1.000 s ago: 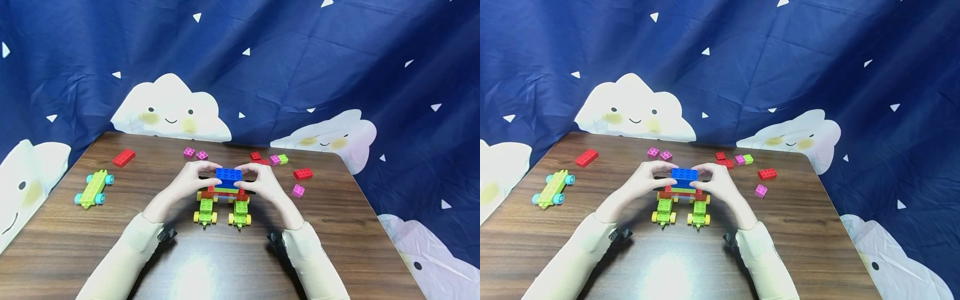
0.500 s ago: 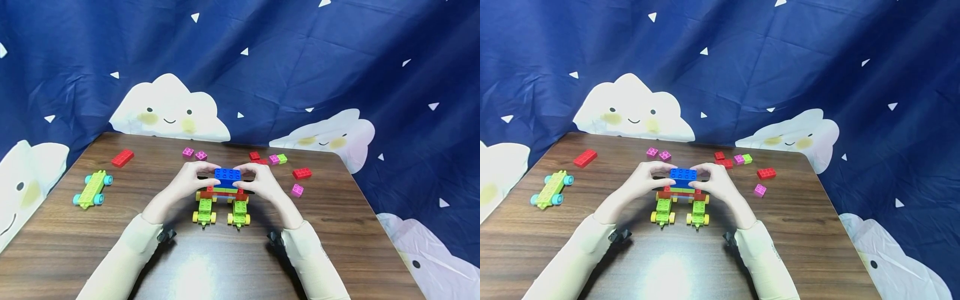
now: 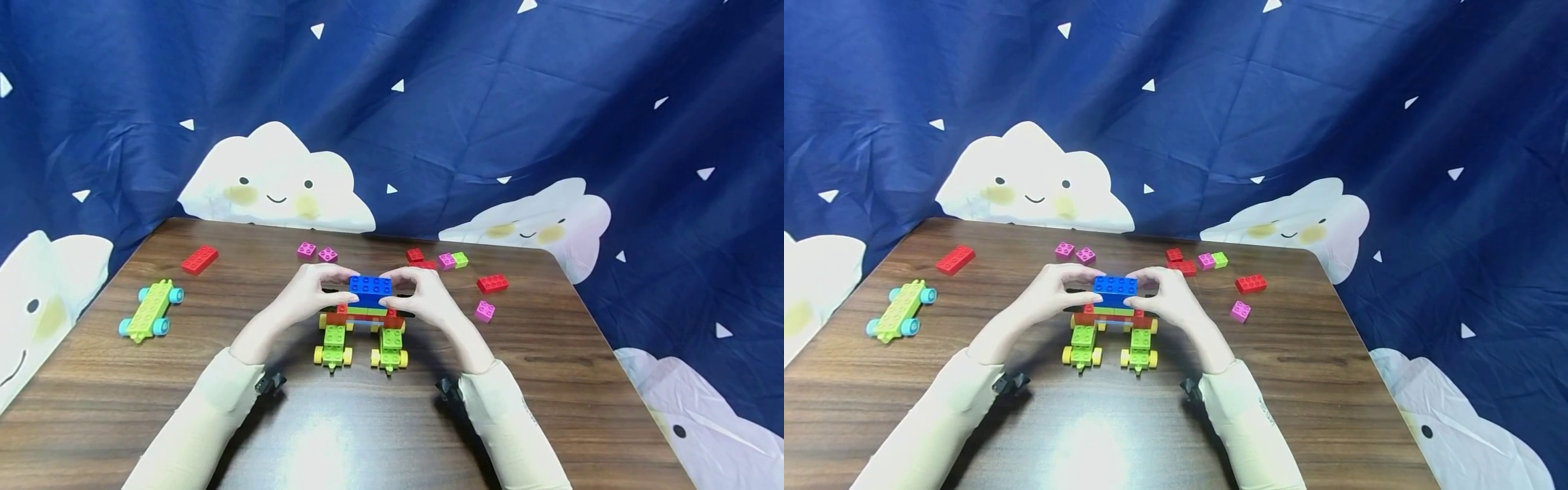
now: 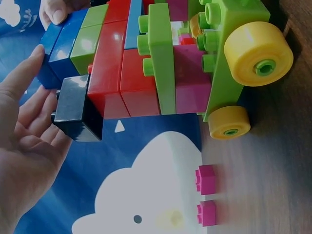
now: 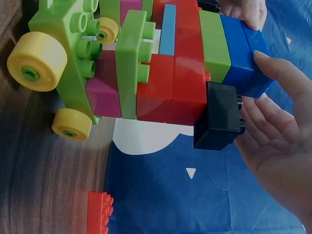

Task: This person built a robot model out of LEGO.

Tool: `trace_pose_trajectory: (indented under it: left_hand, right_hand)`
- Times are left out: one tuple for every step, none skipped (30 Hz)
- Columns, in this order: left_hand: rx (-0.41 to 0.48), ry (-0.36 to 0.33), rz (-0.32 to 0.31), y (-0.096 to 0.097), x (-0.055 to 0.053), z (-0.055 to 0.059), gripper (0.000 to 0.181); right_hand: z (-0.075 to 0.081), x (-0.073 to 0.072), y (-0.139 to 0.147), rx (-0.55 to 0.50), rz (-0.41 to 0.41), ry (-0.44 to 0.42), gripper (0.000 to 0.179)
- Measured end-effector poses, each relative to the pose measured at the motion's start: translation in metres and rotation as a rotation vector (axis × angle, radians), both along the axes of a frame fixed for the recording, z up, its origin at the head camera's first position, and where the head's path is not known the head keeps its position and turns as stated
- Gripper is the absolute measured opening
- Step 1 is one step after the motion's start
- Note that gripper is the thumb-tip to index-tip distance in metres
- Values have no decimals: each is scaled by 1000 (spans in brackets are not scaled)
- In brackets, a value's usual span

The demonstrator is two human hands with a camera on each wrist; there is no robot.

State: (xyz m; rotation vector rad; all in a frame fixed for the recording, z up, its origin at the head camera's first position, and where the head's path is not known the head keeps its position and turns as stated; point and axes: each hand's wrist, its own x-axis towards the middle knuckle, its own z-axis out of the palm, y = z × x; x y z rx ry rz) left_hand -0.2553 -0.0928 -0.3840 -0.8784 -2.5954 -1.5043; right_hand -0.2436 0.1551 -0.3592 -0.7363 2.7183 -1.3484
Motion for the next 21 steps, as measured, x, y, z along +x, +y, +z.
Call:
trace_pose_trajectory:
  left_hand:
    - [0,0,-1,0,0,0,42]
    - [-1,1,-1,0,0,0,42]
    - [-1,2,-2,0,0,0,42]
    - [-2,3,-1,-1,-1,0,42]
    - [-4,4,0,-1,0,0,42]
    - [-6,4,1,-1,0,0,43]
    - [-7,3,2,-1,0,0,43]
    - [-7,4,2,-1,0,0,43]
    - [-6,3,2,0,0,0,42]
    - [-7,3,2,0,0,0,42]
    - [-6,2,1,0,0,0,42]
    - [-6,4,1,0,0,-1,42]
    - [-5,4,1,0,0,-1,42]
    - [-4,4,2,0,0,-1,42]
    - [-3,4,2,0,0,-1,42]
    - [-3,4,3,0,0,-1,42]
    - [-3,5,3,0,0,-1,41]
    - [-4,6,3,0,0,-1,41]
    - [-3,5,1,0,-1,-1,41]
    - [-4,7,-1,0,-1,-1,41]
    - [-5,9,-4,0,-1,-1,41]
  right_hand:
    - [0,0,0,0,-1,-1,37]
    - [0,0,0,0,-2,-2,37]
    - [-1,-1,0,1,-2,-2,37]
    - [-1,-1,0,3,-3,-1,36]
    - [-1,-1,0,4,-3,-2,36]
    - [-1,-2,0,5,-3,-1,36]
    - [-2,-2,0,6,-2,-2,36]
    - [-2,-2,0,8,0,-1,36]
    - [-2,-2,0,10,0,0,36]
    - [-2,-2,0,12,0,0,36]
    - [-3,-2,0,13,0,2,36]
    - [-3,-2,0,13,1,4,36]
    - [-3,-2,0,13,2,4,36]
    - [-3,-3,0,13,2,5,36]
    - [-4,-3,0,12,3,5,36]
    - [-4,-3,0,10,4,5,36]
    - [-4,-2,-1,8,6,4,36]
    - [-4,-2,0,4,8,3,36]
    - [-4,-2,0,4,9,4,36]
    - [-3,-2,0,3,8,5,36]
    - [-3,-2,0,3,9,7,36]
